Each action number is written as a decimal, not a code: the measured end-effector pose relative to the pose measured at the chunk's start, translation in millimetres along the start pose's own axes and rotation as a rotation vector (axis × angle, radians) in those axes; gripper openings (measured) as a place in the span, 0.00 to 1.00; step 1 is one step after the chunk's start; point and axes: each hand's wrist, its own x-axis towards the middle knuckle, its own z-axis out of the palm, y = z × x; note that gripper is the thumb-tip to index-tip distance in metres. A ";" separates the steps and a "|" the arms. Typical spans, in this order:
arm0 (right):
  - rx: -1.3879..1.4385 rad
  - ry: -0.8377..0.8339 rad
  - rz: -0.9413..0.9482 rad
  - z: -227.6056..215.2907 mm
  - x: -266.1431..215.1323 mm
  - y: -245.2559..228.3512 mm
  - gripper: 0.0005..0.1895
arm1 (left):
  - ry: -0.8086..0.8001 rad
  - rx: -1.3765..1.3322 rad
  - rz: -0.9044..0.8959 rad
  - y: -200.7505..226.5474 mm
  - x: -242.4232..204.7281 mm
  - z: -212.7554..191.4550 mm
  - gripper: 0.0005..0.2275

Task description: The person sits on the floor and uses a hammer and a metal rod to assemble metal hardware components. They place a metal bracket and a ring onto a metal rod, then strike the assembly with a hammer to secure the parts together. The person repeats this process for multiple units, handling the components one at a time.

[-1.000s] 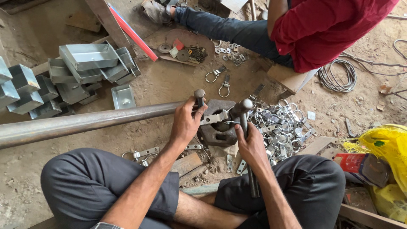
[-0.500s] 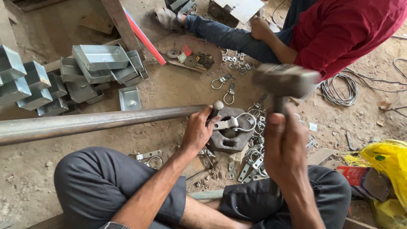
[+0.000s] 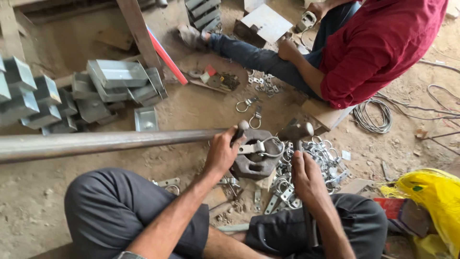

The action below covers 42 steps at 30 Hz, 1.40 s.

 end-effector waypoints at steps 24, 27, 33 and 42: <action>0.475 -0.041 0.379 34.6 -15.1 28.9 0.21 | -0.031 0.025 -0.103 -23.8 -4.0 0.4 0.12; 0.476 -0.050 0.378 34.4 -15.0 32.2 0.22 | -0.042 0.026 -0.062 -23.2 -1.8 1.5 0.11; 0.309 -0.100 0.319 35.8 -16.1 29.1 0.25 | -0.118 0.107 -0.087 -23.0 3.8 2.2 0.10; -0.008 0.224 -0.462 -25.4 -19.8 -74.3 0.26 | -0.095 0.089 -0.009 -18.9 2.6 0.6 0.09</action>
